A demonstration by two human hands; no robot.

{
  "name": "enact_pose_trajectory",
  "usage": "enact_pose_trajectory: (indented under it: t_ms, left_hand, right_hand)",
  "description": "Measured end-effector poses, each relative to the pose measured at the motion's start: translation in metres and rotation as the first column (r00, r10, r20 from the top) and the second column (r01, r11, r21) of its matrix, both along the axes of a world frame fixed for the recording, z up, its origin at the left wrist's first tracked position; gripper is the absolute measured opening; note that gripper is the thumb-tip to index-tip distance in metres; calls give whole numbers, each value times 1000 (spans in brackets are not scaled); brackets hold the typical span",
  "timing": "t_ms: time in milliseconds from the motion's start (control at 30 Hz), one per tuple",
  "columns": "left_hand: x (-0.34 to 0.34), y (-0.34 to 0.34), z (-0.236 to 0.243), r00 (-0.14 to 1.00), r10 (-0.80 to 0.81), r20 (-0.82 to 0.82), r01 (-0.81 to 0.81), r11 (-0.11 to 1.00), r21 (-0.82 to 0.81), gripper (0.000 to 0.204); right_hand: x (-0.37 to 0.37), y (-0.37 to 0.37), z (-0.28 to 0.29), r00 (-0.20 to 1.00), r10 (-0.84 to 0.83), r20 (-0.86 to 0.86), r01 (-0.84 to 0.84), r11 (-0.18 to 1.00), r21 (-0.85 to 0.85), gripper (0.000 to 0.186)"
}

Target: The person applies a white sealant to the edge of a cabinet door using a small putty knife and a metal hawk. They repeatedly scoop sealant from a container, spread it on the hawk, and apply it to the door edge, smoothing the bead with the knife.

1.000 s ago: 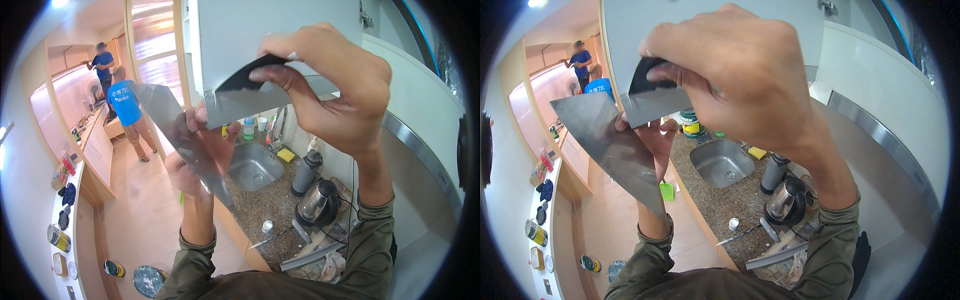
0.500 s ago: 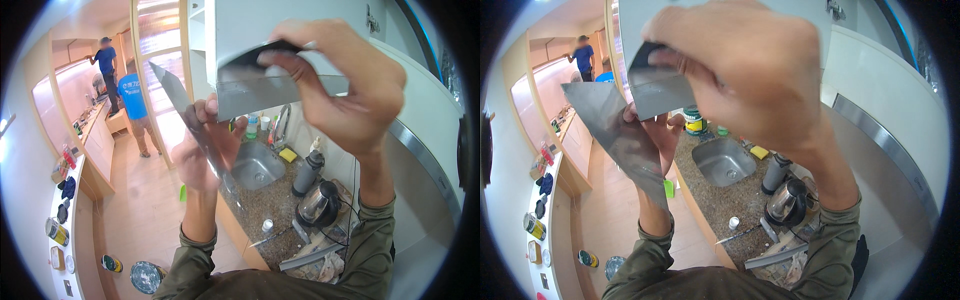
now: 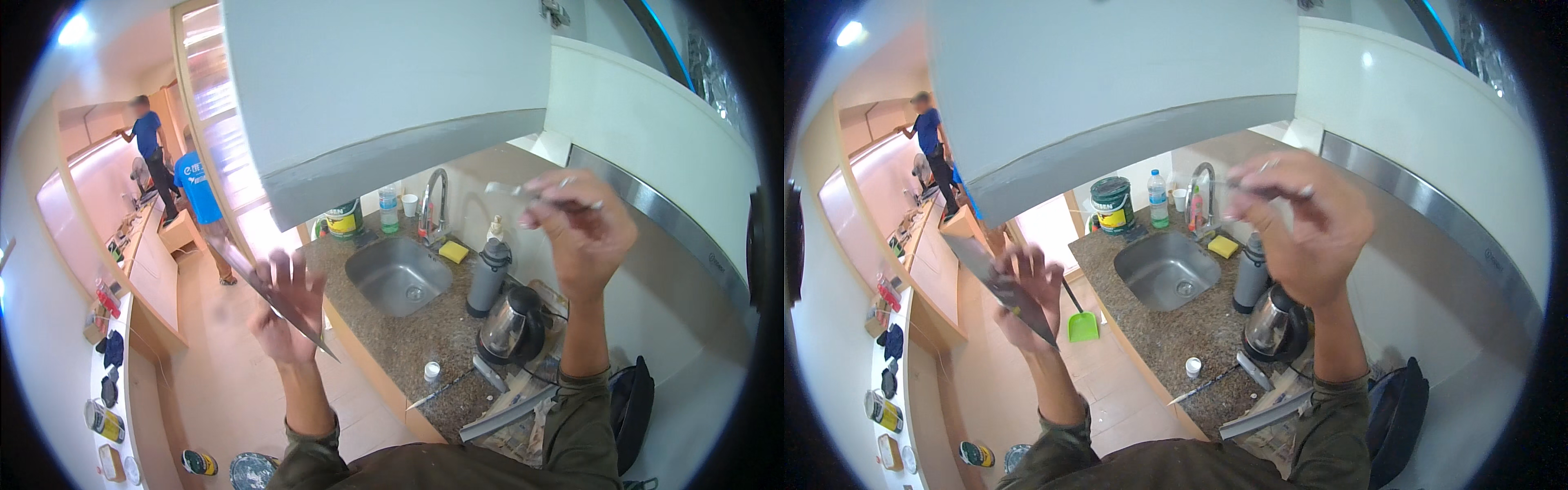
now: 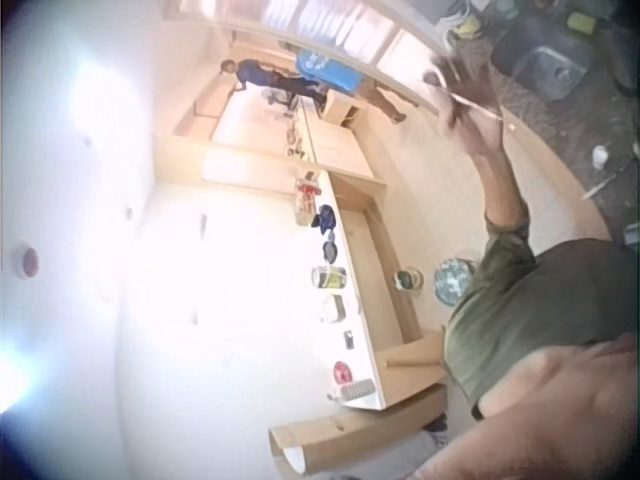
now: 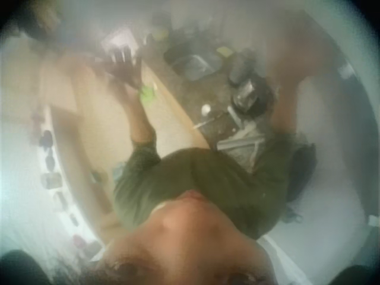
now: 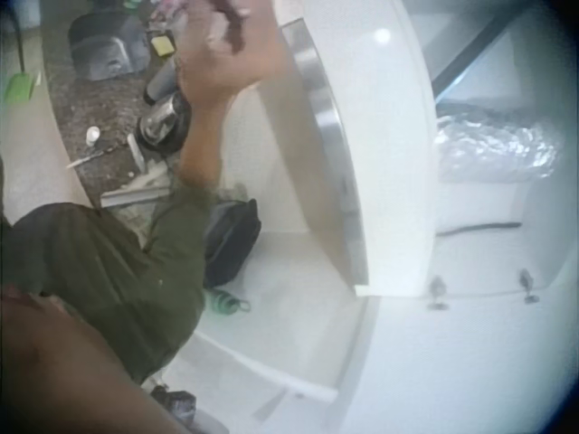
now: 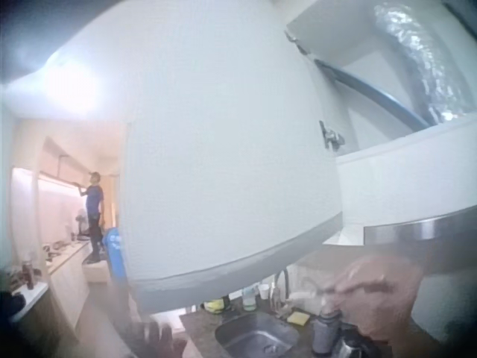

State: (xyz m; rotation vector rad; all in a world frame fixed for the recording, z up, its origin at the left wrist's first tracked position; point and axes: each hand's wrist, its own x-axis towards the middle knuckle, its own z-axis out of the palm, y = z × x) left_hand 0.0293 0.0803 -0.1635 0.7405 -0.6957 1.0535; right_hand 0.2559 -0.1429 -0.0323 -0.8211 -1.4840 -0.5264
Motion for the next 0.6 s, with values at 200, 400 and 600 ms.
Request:
enact_pose_trajectory:
  t_ms: [200, 400, 600]
  left_hand:
    - [-7, -24, -82, 835, 49, -548, -273, 901, -336, 32]
    - [18, -63, -55, 679, 149, -719, -321, 941, -108, 25]
    - [44, -67, -49, 721, 302, -624, -435, 898, -70, 38]
  right_hand:
    - [-2, 0, -49, 972, -60, 228, 91, 987, -131, 37]
    - [2, -6, -79, 965, -165, 206, 205, 959, -195, 36]
    - [2, -5, -78, 979, -135, 152, 160, 972, -170, 26]
